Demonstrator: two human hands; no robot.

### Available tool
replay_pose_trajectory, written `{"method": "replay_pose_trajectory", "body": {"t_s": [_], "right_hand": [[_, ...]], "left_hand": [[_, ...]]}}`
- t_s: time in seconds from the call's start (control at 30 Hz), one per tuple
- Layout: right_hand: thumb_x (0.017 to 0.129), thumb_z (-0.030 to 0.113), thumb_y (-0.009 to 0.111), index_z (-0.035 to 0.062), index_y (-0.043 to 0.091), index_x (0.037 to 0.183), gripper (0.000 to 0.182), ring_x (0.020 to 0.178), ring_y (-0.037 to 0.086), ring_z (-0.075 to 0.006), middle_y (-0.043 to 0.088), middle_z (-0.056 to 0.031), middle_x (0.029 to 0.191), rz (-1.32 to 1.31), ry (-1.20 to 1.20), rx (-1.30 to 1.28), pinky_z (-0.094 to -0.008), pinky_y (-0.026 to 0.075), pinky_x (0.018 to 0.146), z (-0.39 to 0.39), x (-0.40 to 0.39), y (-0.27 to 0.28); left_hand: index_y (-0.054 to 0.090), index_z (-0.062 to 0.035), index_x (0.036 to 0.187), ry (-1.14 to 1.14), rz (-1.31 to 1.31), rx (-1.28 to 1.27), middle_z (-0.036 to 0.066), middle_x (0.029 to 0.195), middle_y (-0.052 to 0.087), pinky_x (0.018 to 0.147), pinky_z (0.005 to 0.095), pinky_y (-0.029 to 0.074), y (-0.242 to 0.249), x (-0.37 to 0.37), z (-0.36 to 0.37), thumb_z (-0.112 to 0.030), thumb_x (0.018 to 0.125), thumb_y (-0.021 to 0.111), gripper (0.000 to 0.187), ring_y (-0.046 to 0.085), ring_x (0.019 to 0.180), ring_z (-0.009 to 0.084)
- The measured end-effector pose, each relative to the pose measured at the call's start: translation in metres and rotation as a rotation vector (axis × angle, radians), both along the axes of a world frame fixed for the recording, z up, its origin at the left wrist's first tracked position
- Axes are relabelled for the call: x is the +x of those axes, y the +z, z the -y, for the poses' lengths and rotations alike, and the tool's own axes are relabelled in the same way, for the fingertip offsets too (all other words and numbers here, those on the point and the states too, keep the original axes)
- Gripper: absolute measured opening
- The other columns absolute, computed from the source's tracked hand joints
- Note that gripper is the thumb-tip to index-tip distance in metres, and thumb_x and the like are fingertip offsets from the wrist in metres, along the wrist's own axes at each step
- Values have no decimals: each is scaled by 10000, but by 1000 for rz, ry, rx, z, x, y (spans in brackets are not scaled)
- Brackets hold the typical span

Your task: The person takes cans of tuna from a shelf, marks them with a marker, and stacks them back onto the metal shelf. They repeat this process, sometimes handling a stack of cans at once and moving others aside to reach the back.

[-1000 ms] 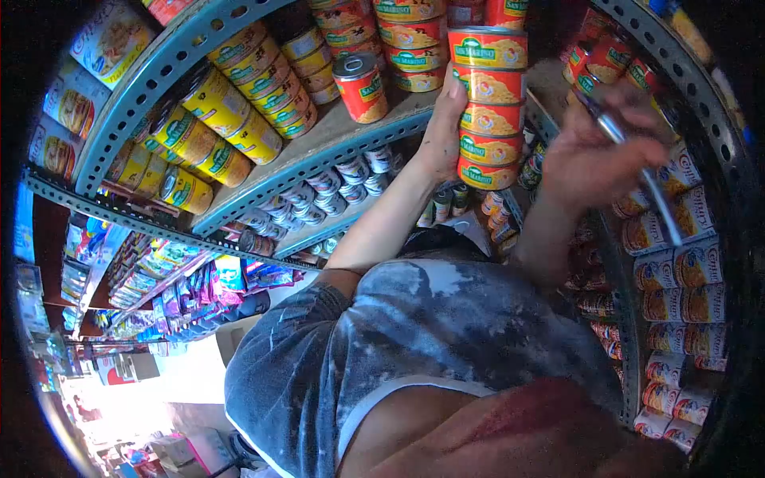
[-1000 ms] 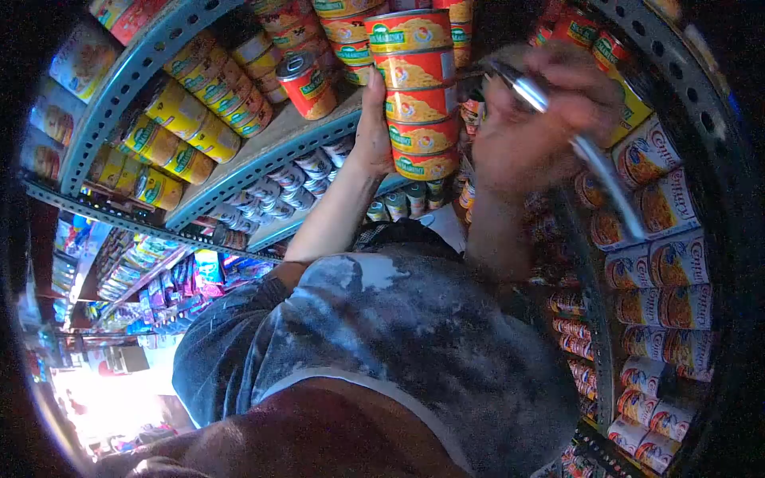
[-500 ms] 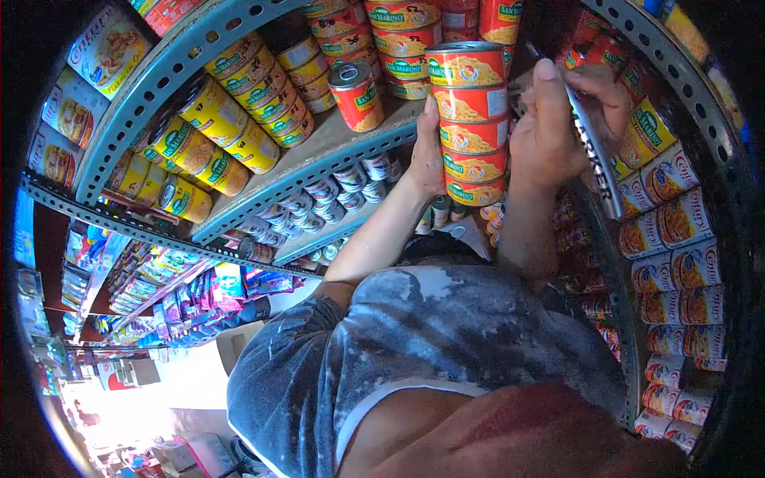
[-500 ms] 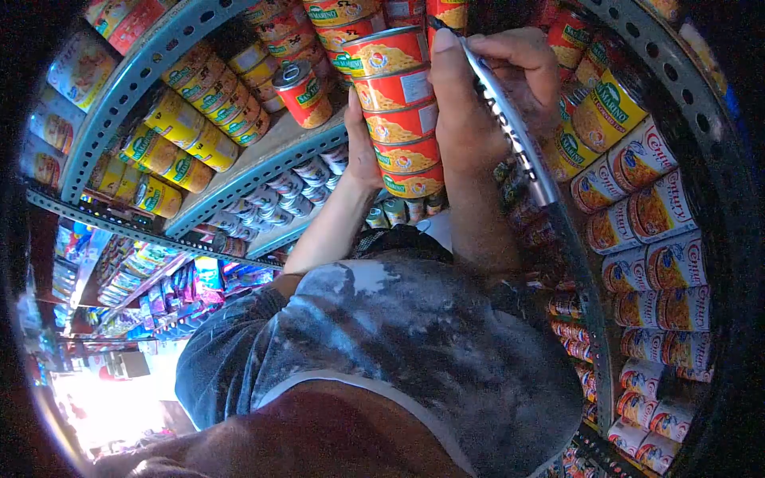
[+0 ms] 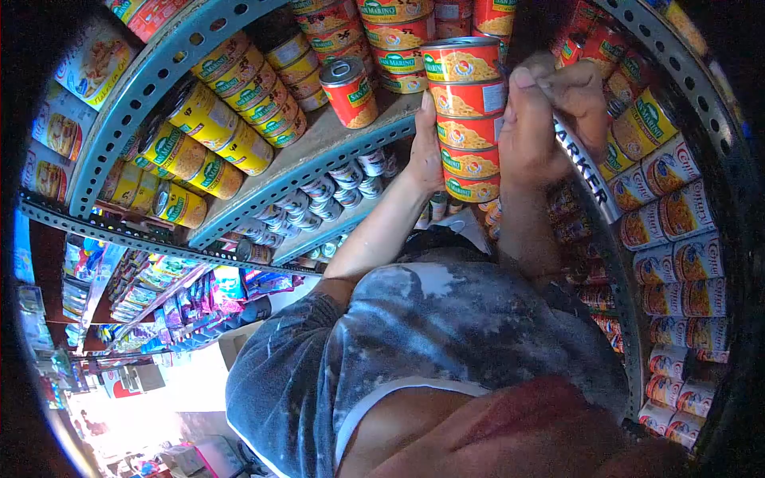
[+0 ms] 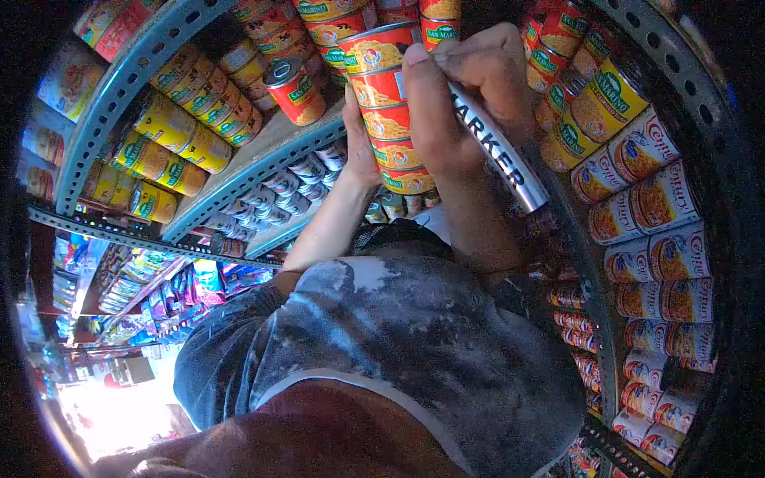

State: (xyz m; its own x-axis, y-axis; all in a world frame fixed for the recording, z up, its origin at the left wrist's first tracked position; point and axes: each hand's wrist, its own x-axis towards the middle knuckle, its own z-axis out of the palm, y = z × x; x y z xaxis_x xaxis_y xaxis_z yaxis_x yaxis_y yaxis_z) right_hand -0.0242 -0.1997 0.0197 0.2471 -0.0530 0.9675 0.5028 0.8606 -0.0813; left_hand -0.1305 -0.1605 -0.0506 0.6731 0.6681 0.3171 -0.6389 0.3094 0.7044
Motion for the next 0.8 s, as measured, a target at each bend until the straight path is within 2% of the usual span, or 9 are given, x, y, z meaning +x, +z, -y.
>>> {"method": "replay_pose_trajectory", "body": {"t_s": [0.37, 0.43, 0.47, 0.53, 0.63, 0.8], "right_hand": [[759, -161, 614, 26, 480, 773, 230, 494, 443, -85, 499, -98, 733, 1, -32, -25, -233, 378, 440, -1, -7, 8], [755, -161, 617, 26, 475, 751, 234, 493, 447, -83, 505, -96, 728, -45, 138, -25, -234, 375, 446, 9, -22, 17], [755, -161, 617, 26, 475, 751, 234, 493, 447, -83, 505, -96, 728, -47, 138, -27, -234, 375, 446, 7, -20, 16], [755, -164, 611, 24, 477, 742, 231, 490, 451, -85, 502, -94, 724, 32, 69, 88, -238, 376, 449, 1, -17, 13], [756, -163, 610, 23, 481, 740, 227, 487, 451, -85, 495, -86, 709, -29, 125, 39, -233, 374, 449, 4, -18, 13], [756, -156, 615, 25, 483, 742, 223, 480, 447, -83, 479, -74, 688, -62, 82, -35, -228, 372, 448, 2, -13, 6]], "left_hand": [[344, -92, 1427, -38, 12, -24, 165, 1376, 487, 996, 487, 462, -5, 1, -2, -755, 863, 353, 870, 540, 1209, 308], [329, -110, 1435, -40, 42, -50, 162, 1381, 481, 992, 487, 465, -8, 1, -3, -741, 875, 353, 844, 542, 1205, 308], [329, -110, 1435, -39, 41, -52, 162, 1381, 481, 992, 487, 465, -8, 1, -3, -741, 875, 353, 844, 542, 1205, 308], [316, -129, 1436, -29, 58, -23, 158, 1380, 482, 980, 487, 474, -10, 1, -3, -717, 894, 347, 800, 548, 1197, 304], [314, -139, 1431, -54, 87, -41, 153, 1372, 488, 966, 481, 486, -10, 0, -2, -687, 918, 334, 751, 555, 1190, 299], [326, -140, 1422, -33, 90, -40, 150, 1370, 490, 959, 477, 494, -10, -1, 1, -668, 932, 325, 720, 565, 1178, 293]]}}
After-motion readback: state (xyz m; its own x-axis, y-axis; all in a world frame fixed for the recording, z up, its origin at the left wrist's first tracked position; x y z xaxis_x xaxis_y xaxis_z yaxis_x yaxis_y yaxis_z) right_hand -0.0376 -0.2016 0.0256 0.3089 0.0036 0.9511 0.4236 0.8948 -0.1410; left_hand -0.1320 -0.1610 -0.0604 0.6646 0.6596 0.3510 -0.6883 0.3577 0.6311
